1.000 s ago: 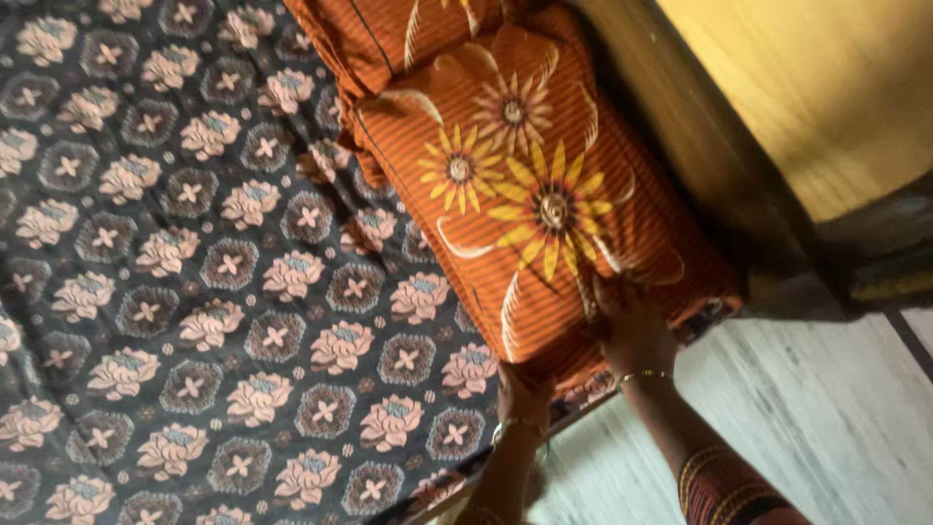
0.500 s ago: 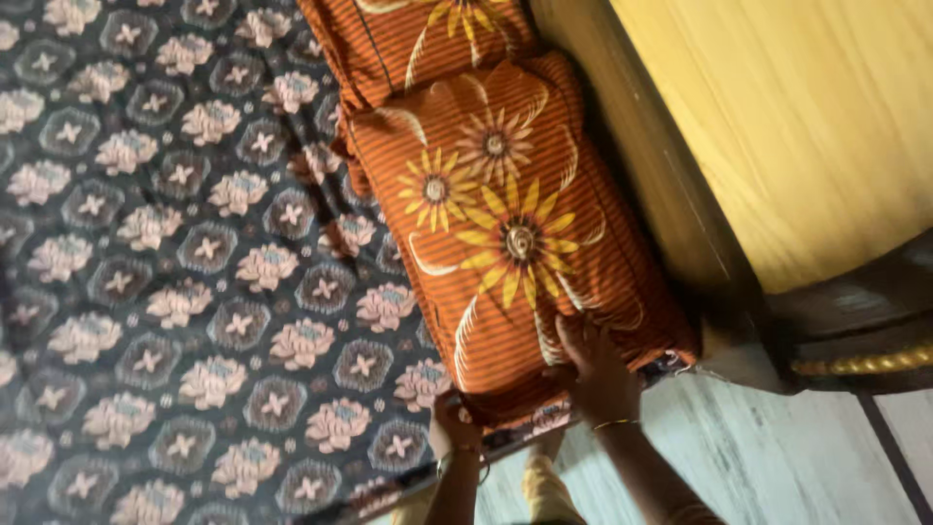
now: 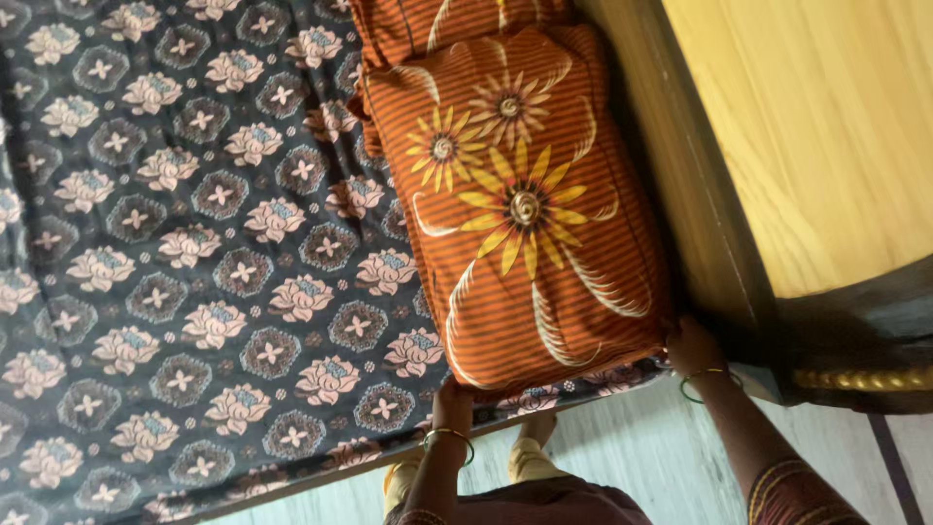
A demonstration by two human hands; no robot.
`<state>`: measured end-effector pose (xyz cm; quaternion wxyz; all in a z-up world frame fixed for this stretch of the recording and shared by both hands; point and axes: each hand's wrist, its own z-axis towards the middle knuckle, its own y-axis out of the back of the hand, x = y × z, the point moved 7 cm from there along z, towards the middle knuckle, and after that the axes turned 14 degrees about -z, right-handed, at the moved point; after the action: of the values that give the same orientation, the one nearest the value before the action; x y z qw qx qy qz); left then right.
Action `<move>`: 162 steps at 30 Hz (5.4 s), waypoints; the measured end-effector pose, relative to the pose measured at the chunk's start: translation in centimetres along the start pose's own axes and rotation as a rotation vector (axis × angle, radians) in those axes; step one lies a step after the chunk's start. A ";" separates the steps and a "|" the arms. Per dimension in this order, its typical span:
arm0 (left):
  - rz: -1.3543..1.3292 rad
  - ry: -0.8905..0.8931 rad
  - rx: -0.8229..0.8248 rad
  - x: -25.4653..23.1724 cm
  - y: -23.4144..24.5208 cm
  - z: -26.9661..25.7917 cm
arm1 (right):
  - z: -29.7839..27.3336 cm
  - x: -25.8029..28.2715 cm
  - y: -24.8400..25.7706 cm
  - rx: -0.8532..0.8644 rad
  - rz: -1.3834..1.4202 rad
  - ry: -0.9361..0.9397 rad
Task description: The person makes a bed by smoothing out the bedsheet and then placing and arranging two pillows at the head of the bed.
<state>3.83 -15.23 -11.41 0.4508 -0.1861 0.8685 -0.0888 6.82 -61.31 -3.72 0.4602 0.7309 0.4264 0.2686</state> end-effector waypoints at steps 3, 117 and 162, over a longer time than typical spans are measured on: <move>0.036 -0.020 -0.013 -0.5 0.5 -0.4 | 0.9 -0.7 -1.6 -0.022 0.145 -0.006; 1.885 -0.373 0.076 -32.0 -17.0 15.0 | 6.2 35.9 20.4 0.184 -0.408 0.118; 0.788 -0.482 -0.135 -33.5 -5.4 39.3 | 37.7 39.0 18.8 0.075 -0.152 0.705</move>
<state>54.76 -6.11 -7.20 0.6259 0.1140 0.7474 0.1916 62.69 -48.06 -3.00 0.2765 0.5760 0.6214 0.4535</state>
